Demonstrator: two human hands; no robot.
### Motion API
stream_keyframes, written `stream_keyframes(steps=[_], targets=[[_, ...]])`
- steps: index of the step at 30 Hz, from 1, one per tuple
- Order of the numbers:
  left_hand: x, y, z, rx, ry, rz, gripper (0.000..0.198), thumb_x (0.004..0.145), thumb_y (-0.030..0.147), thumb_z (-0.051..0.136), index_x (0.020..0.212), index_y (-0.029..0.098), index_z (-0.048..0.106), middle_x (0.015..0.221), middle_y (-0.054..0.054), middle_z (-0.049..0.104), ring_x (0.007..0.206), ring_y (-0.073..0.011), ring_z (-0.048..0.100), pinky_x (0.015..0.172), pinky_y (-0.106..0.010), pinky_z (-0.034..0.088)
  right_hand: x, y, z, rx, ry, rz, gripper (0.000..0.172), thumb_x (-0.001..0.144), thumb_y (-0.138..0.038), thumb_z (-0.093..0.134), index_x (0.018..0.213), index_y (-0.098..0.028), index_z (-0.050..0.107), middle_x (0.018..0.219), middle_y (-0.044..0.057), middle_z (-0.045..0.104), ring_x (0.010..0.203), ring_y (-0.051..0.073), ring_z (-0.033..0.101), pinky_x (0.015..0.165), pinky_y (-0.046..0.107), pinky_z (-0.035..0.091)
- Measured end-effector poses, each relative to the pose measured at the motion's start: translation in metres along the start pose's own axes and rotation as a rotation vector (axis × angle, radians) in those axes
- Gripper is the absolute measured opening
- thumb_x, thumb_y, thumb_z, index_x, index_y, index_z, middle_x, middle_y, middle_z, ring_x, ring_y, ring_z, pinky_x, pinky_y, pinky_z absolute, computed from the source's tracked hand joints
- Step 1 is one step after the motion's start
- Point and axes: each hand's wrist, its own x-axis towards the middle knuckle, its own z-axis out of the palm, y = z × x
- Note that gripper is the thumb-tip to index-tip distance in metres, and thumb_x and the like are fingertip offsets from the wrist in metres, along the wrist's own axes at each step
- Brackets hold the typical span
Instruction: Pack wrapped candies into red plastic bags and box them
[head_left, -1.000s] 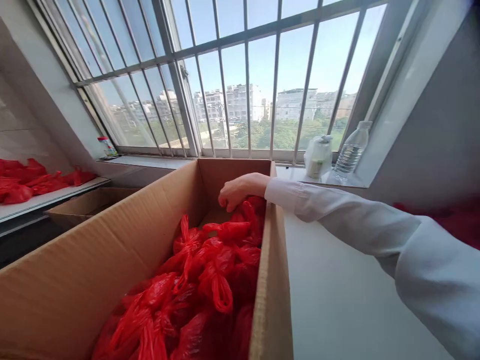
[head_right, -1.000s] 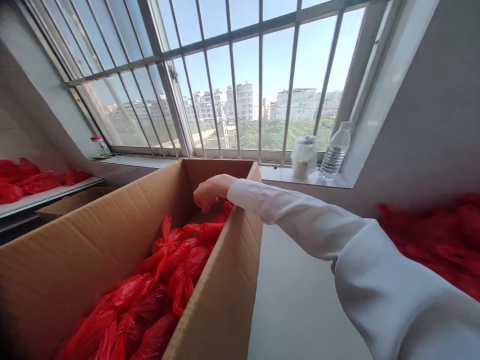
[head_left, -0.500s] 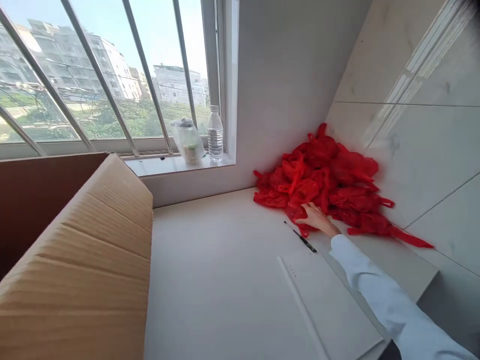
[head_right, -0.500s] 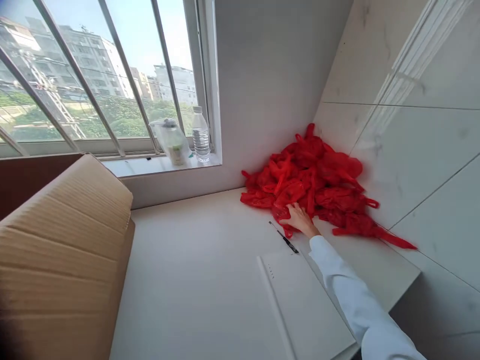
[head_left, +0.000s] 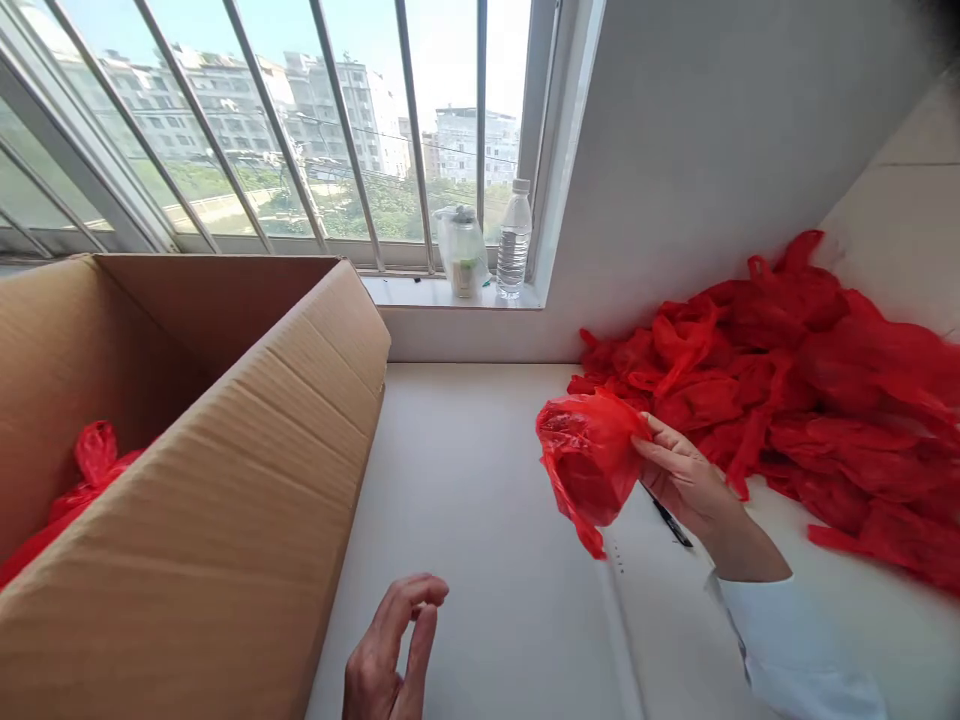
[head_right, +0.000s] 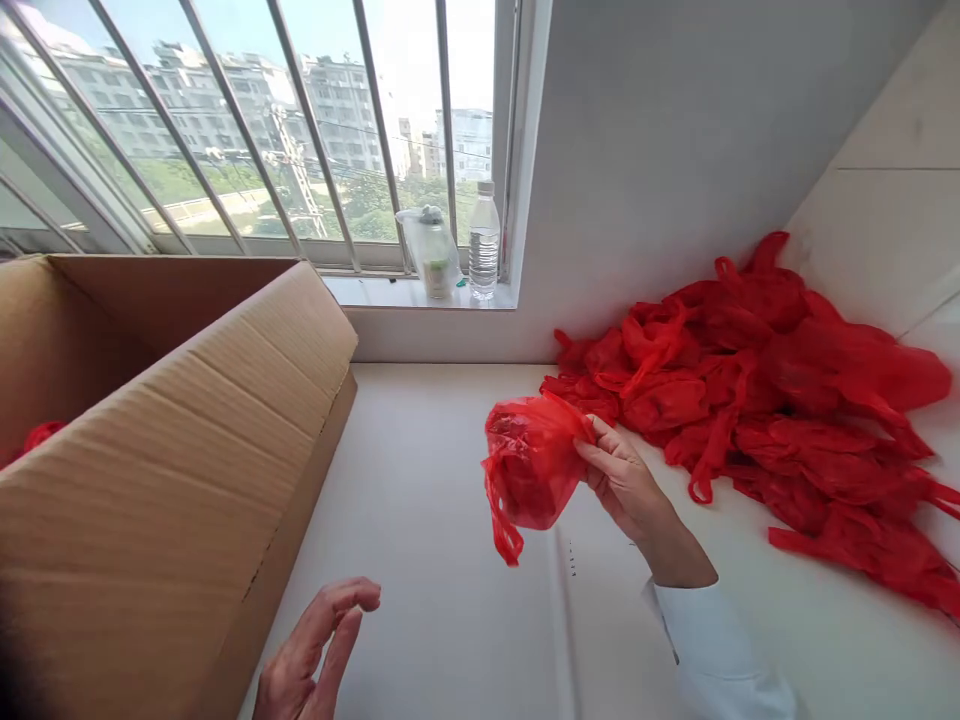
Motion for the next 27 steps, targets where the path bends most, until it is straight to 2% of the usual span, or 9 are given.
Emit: stream_keyframes(steps=[4,7,9,12,15,18,20,23,27], targets=[[0.014,0.001,0.010,-0.114,-0.131,-0.165,0.036,0.088,0.044,0.054,0.116,0.021,0.052,0.119,-0.010,0.061,0.106,-0.0220,0.062,0.084,-0.033,0.055,-0.036,0.042,0.080,0.100,-0.249,0.145,0.026,0.078,-0.035,0.059,0.097,-0.017,0.062,0.086,0.008,0.069,0.077,0.020,0.068,0.070,0.034,0.056],[0.012,-0.003,0.027,-0.168,-0.246,-0.189,0.044,0.077,0.037,0.066,0.116,0.020,0.054,0.118,-0.010,0.062,0.100,-0.0216,0.065,0.080,-0.034,0.058,-0.061,0.069,0.108,0.051,-0.300,0.194,0.021,0.076,-0.029,0.056,0.092,-0.016,0.061,0.085,0.009,0.069,0.074,0.021,0.066,0.064,0.035,0.055],[0.007,-0.005,0.039,-0.174,-0.240,-0.192,0.040,0.076,0.030,0.065,0.113,0.020,0.055,0.115,-0.008,0.061,0.098,-0.0203,0.063,0.082,-0.035,0.057,-0.067,0.072,0.105,-0.033,-0.247,0.164,0.026,0.077,-0.025,0.055,0.101,-0.017,0.059,0.101,0.010,0.067,0.085,0.022,0.065,0.071,0.038,0.054],[0.000,-0.003,0.051,-0.164,-0.195,-0.187,0.043,0.074,0.025,0.064,0.115,0.021,0.052,0.116,-0.007,0.059,0.101,-0.0200,0.060,0.083,-0.036,0.054,-0.061,0.050,0.086,-0.160,-0.104,0.037,0.043,0.077,-0.019,0.057,0.120,-0.025,0.053,0.130,0.008,0.053,0.115,0.023,0.054,0.097,0.043,0.045],[-0.002,0.001,0.059,-0.140,-0.162,-0.177,0.046,0.074,0.027,0.066,0.116,0.021,0.049,0.119,-0.007,0.057,0.102,-0.0202,0.058,0.083,-0.036,0.053,-0.046,0.020,0.079,-0.399,-0.252,-0.226,0.035,0.088,-0.021,0.053,0.122,-0.030,0.056,0.134,0.004,0.052,0.126,0.021,0.044,0.107,0.042,0.036],[0.003,0.003,0.066,-0.065,-0.125,-0.196,0.042,0.075,0.030,0.067,0.112,0.019,0.050,0.115,-0.008,0.057,0.099,-0.0219,0.057,0.085,-0.039,0.049,-0.032,0.007,0.093,-0.635,-0.568,-0.407,0.028,0.092,-0.021,0.050,0.117,-0.029,0.061,0.127,0.004,0.058,0.121,0.022,0.046,0.100,0.040,0.041],[0.009,0.003,0.069,-0.018,-0.134,-0.204,0.039,0.072,0.026,0.070,0.106,0.018,0.054,0.104,-0.006,0.061,0.092,-0.0214,0.058,0.081,-0.038,0.048,-0.025,0.010,0.106,-0.659,-0.648,-0.396,0.022,0.089,-0.016,0.054,0.104,-0.027,0.066,0.109,0.003,0.066,0.105,0.021,0.054,0.091,0.037,0.045],[0.019,0.006,0.061,0.003,-0.174,-0.195,0.017,0.072,0.018,0.068,0.085,0.019,0.057,0.075,0.003,0.061,0.065,-0.0142,0.054,0.061,-0.027,0.045,-0.021,0.014,0.112,-0.648,-0.627,-0.345,0.016,0.087,-0.012,0.054,0.081,-0.023,0.065,0.081,0.001,0.065,0.080,0.018,0.056,0.075,0.032,0.045],[0.022,0.019,0.023,0.050,-0.107,-0.121,0.014,0.074,0.005,0.056,0.071,0.019,0.054,0.065,0.006,0.055,0.060,-0.0100,0.049,0.057,-0.022,0.040,-0.025,0.005,0.085,-0.571,-0.460,-0.262,0.012,0.091,-0.020,0.051,0.083,-0.021,0.060,0.082,0.001,0.064,0.079,0.015,0.058,0.071,0.028,0.046]])
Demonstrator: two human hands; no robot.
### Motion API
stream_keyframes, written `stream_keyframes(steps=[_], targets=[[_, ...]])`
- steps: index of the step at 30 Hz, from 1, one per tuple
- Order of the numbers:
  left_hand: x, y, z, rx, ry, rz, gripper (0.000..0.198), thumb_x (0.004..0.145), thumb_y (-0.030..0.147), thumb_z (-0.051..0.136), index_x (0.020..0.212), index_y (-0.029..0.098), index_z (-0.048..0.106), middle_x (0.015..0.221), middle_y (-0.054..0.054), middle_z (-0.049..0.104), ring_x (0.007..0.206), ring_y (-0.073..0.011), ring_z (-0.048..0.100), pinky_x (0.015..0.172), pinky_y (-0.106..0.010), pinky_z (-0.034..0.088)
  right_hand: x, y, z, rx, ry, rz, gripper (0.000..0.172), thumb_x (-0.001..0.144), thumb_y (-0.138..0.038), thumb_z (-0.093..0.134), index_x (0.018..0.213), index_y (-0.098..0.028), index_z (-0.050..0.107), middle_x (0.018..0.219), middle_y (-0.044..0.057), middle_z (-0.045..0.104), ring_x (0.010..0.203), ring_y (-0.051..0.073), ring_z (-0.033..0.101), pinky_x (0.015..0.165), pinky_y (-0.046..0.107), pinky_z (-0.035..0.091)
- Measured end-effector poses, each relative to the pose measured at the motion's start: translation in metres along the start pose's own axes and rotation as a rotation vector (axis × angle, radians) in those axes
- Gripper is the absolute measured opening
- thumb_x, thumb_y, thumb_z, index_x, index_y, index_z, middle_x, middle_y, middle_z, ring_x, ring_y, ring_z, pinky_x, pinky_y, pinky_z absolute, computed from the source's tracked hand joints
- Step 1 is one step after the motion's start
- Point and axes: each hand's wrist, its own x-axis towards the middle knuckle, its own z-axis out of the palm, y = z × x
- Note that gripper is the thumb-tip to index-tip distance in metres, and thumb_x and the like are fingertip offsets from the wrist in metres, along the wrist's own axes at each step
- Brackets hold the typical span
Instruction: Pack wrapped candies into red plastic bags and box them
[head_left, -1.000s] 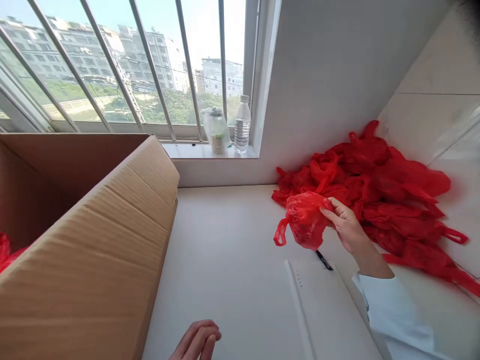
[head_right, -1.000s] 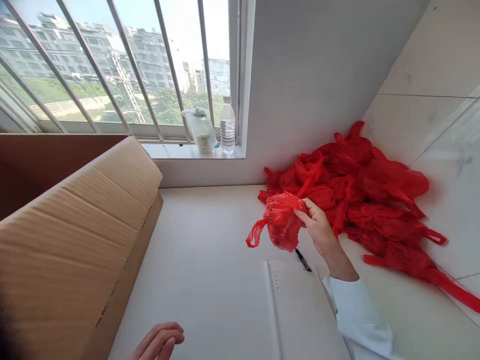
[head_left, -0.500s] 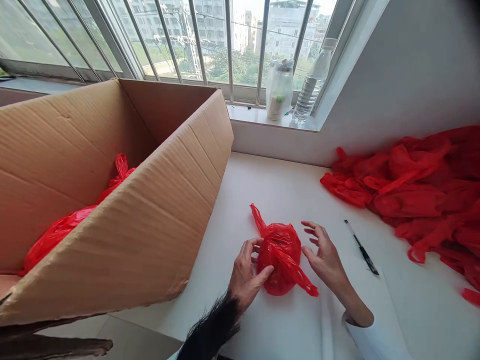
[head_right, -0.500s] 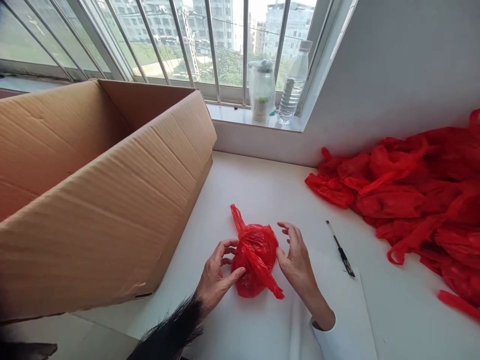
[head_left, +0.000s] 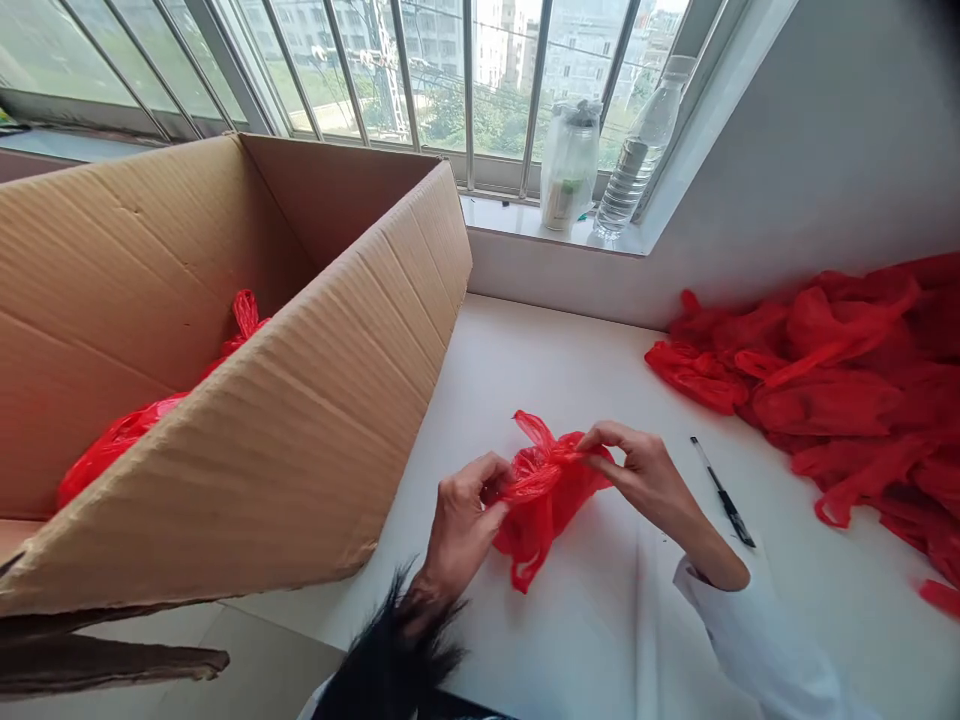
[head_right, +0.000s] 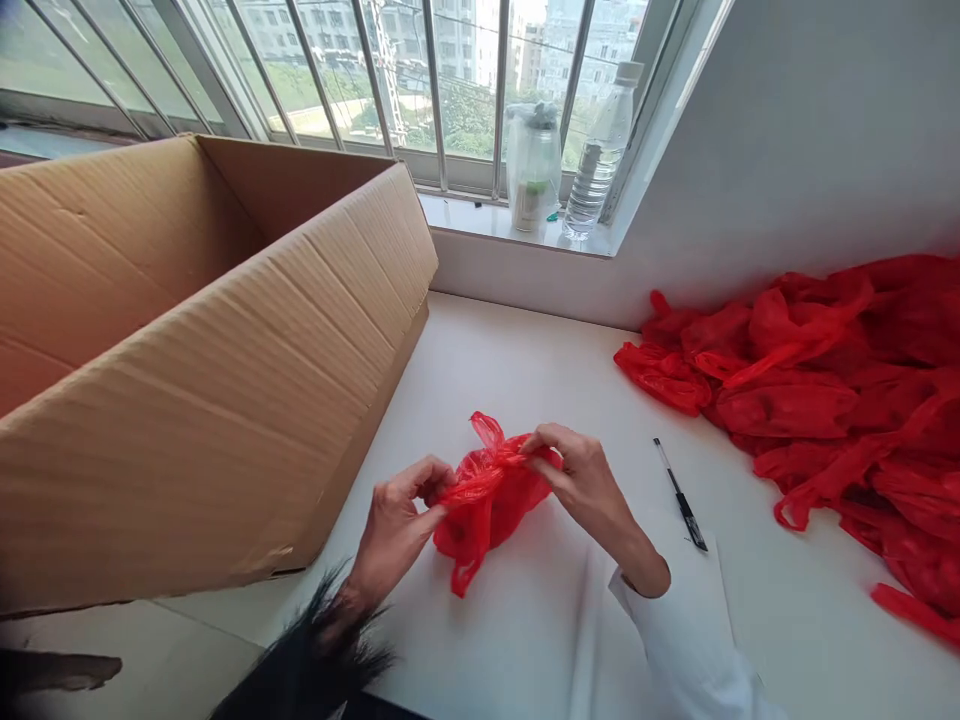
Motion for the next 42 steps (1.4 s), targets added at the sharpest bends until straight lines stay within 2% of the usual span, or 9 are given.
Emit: stream_keyframes(steps=[6,13,18,23,28,31,34,37,42], targets=[[-0.028,0.000,-0.040,0.169,0.005,0.091,0.022,0.078,0.003,0.053,0.088,0.021,0.059,0.082,0.002,0.062,0.077,-0.0144,0.057,0.070,-0.026,0.047,-0.041,0.012,-0.013,0.113,-0.120,0.240,0.014,0.092,-0.027,0.045,0.095,-0.022,0.058,0.100,0.003,0.066,0.085,0.017,0.064,0.078,0.032,0.051],[-0.030,0.006,-0.001,0.421,-0.102,0.390,0.055,0.082,0.004,0.057,0.131,0.029,0.052,0.136,-0.008,0.051,0.128,-0.0304,0.040,0.108,-0.050,0.039,-0.040,-0.017,0.022,-0.266,-0.085,-0.141,0.056,0.087,-0.021,0.058,0.140,-0.030,0.040,0.140,0.009,0.046,0.130,0.028,0.041,0.103,0.049,0.041],[0.002,0.005,0.016,0.416,-0.036,0.356,0.037,0.091,0.011,0.047,0.125,0.020,0.058,0.118,-0.013,0.064,0.114,-0.0311,0.055,0.098,-0.051,0.044,-0.012,-0.032,0.032,-0.304,-0.050,-0.079,0.027,0.093,-0.018,0.049,0.119,-0.023,0.053,0.104,0.008,0.066,0.093,0.024,0.060,0.083,0.040,0.048],[0.006,-0.003,-0.007,0.205,0.007,0.263,0.013,0.088,0.019,0.058,0.084,0.024,0.070,0.074,0.000,0.063,0.073,-0.0169,0.059,0.075,-0.030,0.047,-0.006,-0.024,0.022,-0.252,0.022,0.015,0.018,0.096,-0.023,0.044,0.094,-0.024,0.062,0.073,-0.001,0.064,0.063,0.015,0.057,0.062,0.027,0.044],[-0.006,-0.012,-0.027,-0.156,0.179,0.111,0.007,0.094,0.026,0.047,0.093,0.023,0.053,0.081,0.001,0.062,0.071,-0.0130,0.060,0.066,-0.023,0.048,-0.031,0.005,-0.010,-0.190,0.156,0.165,0.025,0.098,-0.034,0.038,0.087,-0.021,0.056,0.070,-0.001,0.061,0.058,0.013,0.055,0.052,0.025,0.041],[-0.011,-0.006,-0.029,-0.281,0.154,0.071,0.016,0.091,0.033,0.050,0.104,0.024,0.047,0.091,0.000,0.063,0.078,-0.0153,0.063,0.072,-0.027,0.051,-0.047,0.008,-0.022,-0.126,0.084,0.159,0.017,0.092,-0.034,0.050,0.105,-0.024,0.057,0.101,0.004,0.065,0.085,0.018,0.063,0.066,0.029,0.051],[-0.013,0.014,-0.027,-0.251,0.132,0.066,0.042,0.077,0.037,0.071,0.110,0.023,0.050,0.096,0.000,0.062,0.084,-0.0162,0.061,0.077,-0.027,0.049,-0.053,-0.017,-0.025,-0.064,0.205,0.032,0.045,0.087,-0.025,0.057,0.130,-0.029,0.047,0.129,0.008,0.053,0.113,0.023,0.057,0.081,0.035,0.053],[-0.014,0.035,-0.024,-0.013,0.295,0.130,0.025,0.075,0.028,0.076,0.093,0.022,0.060,0.081,0.003,0.060,0.075,-0.0129,0.055,0.074,-0.024,0.043,-0.043,-0.056,-0.023,0.001,0.297,-0.292,0.041,0.086,-0.011,0.054,0.123,-0.031,0.053,0.121,0.007,0.058,0.111,0.023,0.057,0.086,0.037,0.050],[-0.023,0.056,-0.031,-0.121,0.318,0.159,0.013,0.092,0.027,0.056,0.081,0.023,0.064,0.071,0.004,0.057,0.065,-0.0112,0.052,0.066,-0.023,0.043,-0.009,-0.073,-0.001,-0.320,-0.141,-0.535,0.032,0.089,-0.001,0.036,0.098,-0.023,0.058,0.078,0.002,0.064,0.071,0.018,0.060,0.066,0.032,0.046]])
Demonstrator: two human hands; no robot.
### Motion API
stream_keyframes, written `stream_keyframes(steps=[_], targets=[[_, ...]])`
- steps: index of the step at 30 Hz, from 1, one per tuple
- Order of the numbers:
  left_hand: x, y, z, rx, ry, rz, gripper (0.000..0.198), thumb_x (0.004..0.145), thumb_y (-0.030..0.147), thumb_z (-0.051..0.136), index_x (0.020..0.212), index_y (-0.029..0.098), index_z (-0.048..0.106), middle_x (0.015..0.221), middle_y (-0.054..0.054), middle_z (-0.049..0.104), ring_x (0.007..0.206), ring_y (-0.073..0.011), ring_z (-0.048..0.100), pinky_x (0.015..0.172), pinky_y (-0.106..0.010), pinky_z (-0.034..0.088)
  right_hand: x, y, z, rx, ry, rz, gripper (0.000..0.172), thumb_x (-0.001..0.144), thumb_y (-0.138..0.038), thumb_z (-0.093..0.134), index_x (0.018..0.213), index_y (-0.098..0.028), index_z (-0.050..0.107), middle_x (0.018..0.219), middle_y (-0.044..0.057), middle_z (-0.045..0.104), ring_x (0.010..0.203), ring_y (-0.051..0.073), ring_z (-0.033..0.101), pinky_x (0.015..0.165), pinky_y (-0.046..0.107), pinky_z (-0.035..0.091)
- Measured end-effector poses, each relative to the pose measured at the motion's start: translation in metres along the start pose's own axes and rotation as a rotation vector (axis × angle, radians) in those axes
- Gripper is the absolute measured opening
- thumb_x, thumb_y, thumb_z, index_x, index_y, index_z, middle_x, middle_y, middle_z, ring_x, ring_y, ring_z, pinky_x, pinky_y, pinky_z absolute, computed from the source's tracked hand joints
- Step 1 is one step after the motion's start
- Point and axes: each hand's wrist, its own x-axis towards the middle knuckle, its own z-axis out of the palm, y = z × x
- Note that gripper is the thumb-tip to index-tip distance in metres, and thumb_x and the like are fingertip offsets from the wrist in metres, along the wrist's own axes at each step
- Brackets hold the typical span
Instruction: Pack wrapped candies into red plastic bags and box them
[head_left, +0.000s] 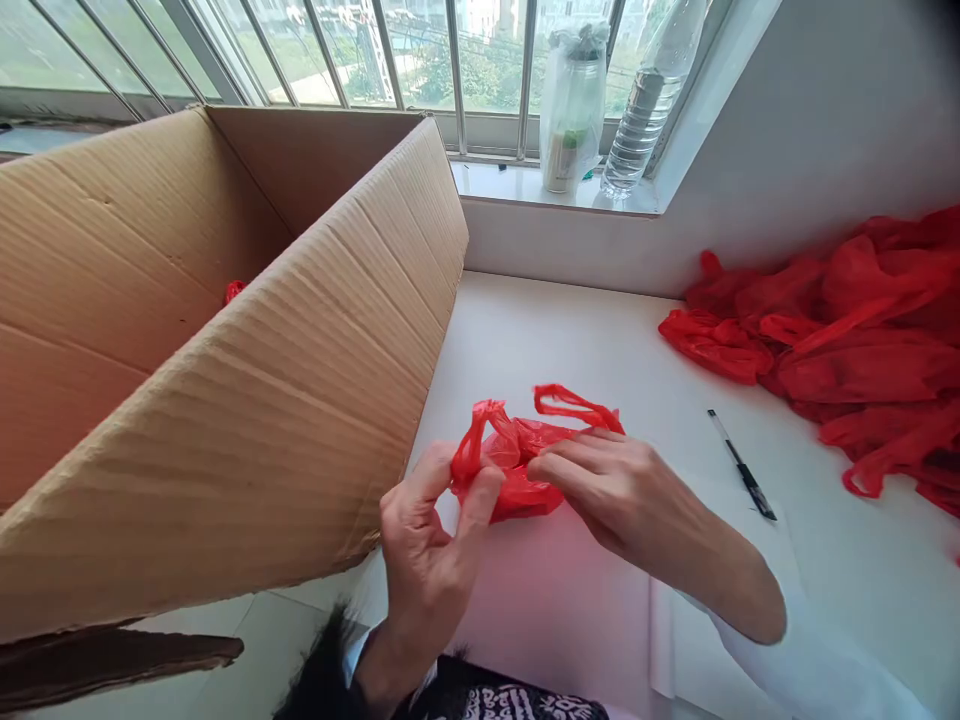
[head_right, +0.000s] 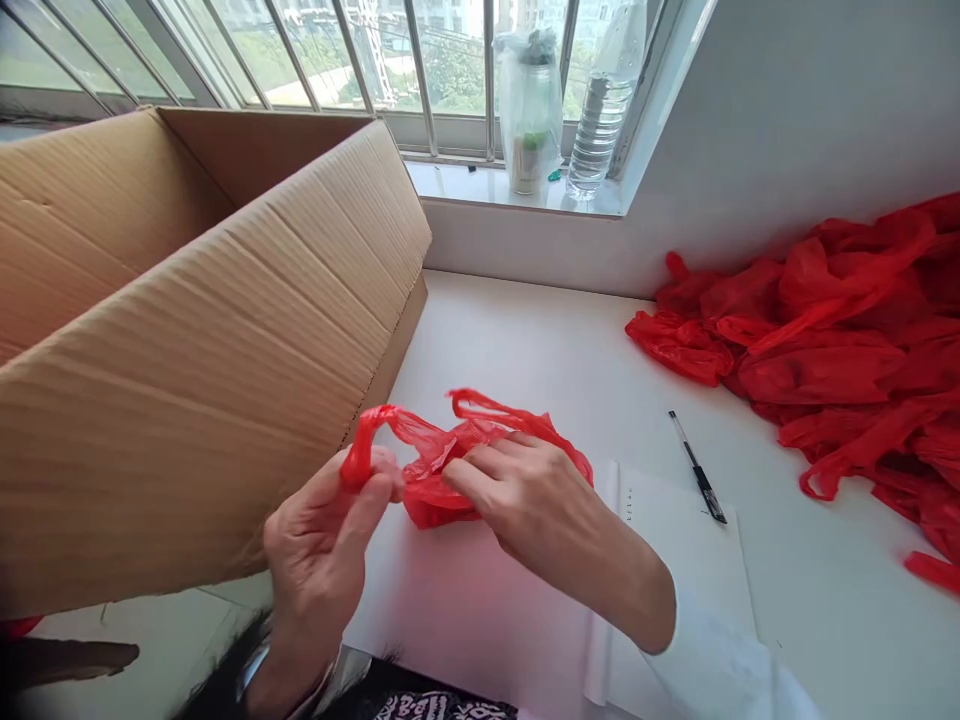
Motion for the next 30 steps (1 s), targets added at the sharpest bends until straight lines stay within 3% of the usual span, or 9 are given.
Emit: stream_keyframes(steps=[3,5,9,11,16,20,24,26,30], targets=[[-0.006,0.010,-0.015,-0.353,-0.035,-0.180,0.018,0.092,0.031,0.055,0.084,0.024,0.069,0.064,0.003,0.055,0.061,-0.0104,0.051,0.061,-0.021,0.044,-0.007,0.019,0.018,-0.106,-0.184,0.103,0.029,0.085,-0.003,0.038,0.090,-0.023,0.058,0.072,0.001,0.062,0.060,0.017,0.056,0.058,0.031,0.043],[-0.010,0.014,-0.023,-0.470,-0.037,-0.273,0.018,0.091,0.031,0.056,0.097,0.025,0.072,0.055,0.003,0.051,0.057,-0.0096,0.047,0.060,-0.020,0.043,-0.025,0.030,0.022,-0.148,-0.175,0.145,0.024,0.083,-0.014,0.051,0.104,-0.023,0.060,0.092,0.007,0.067,0.074,0.022,0.062,0.063,0.034,0.046],[-0.021,0.014,-0.026,-0.504,-0.022,-0.388,0.036,0.085,0.032,0.063,0.121,0.028,0.064,0.051,0.005,0.045,0.052,-0.0097,0.046,0.055,-0.021,0.044,-0.068,0.044,0.008,-0.213,-0.220,0.236,0.073,0.074,-0.044,0.071,0.139,-0.028,0.044,0.131,0.013,0.058,0.100,0.033,0.063,0.069,0.041,0.051],[-0.027,0.014,-0.025,-0.435,-0.004,-0.406,0.045,0.084,0.032,0.066,0.128,0.032,0.059,0.055,0.005,0.051,0.051,-0.0097,0.048,0.051,-0.020,0.044,-0.085,0.045,0.000,-0.205,-0.267,0.227,0.084,0.073,-0.053,0.071,0.146,-0.031,0.035,0.138,0.010,0.053,0.104,0.034,0.062,0.073,0.043,0.052],[-0.029,0.026,-0.022,-0.219,-0.057,-0.451,0.063,0.078,0.035,0.072,0.137,0.035,0.048,0.060,0.005,0.056,0.047,-0.0087,0.044,0.043,-0.018,0.042,-0.084,0.026,-0.002,-0.191,-0.262,0.225,0.047,0.088,-0.020,0.053,0.134,-0.030,0.048,0.132,0.007,0.058,0.111,0.030,0.060,0.087,0.046,0.049],[-0.026,0.030,-0.020,-0.172,-0.099,-0.468,0.062,0.079,0.035,0.071,0.137,0.032,0.048,0.049,0.008,0.041,0.041,-0.0080,0.035,0.037,-0.018,0.037,-0.031,0.014,0.025,-0.127,-0.301,0.190,0.024,0.088,-0.007,0.047,0.100,-0.022,0.059,0.098,0.007,0.066,0.081,0.023,0.063,0.067,0.036,0.049],[-0.027,0.021,-0.024,-0.149,-0.151,-0.426,0.065,0.083,0.033,0.067,0.142,0.035,0.039,0.051,0.008,0.044,0.040,-0.0085,0.039,0.038,-0.018,0.040,0.010,0.013,0.063,-0.172,-0.280,0.107,0.020,0.087,-0.004,0.047,0.096,-0.018,0.058,0.108,0.010,0.063,0.094,0.024,0.060,0.077,0.038,0.048],[-0.029,0.020,-0.026,-0.117,-0.147,-0.395,0.066,0.084,0.033,0.066,0.143,0.035,0.038,0.051,0.008,0.045,0.039,-0.0085,0.041,0.040,-0.019,0.042,0.011,0.013,0.070,-0.184,-0.262,0.111,0.018,0.088,-0.006,0.047,0.096,-0.019,0.057,0.106,0.010,0.064,0.099,0.026,0.059,0.080,0.039,0.048],[-0.030,0.032,-0.026,-0.055,-0.036,-0.454,0.064,0.081,0.039,0.067,0.140,0.034,0.043,0.045,0.008,0.042,0.039,-0.0094,0.038,0.039,-0.020,0.037,-0.019,0.012,0.045,-0.220,-0.221,0.221,0.020,0.083,-0.004,0.045,0.088,-0.020,0.055,0.079,0.006,0.065,0.070,0.022,0.062,0.056,0.033,0.044]])
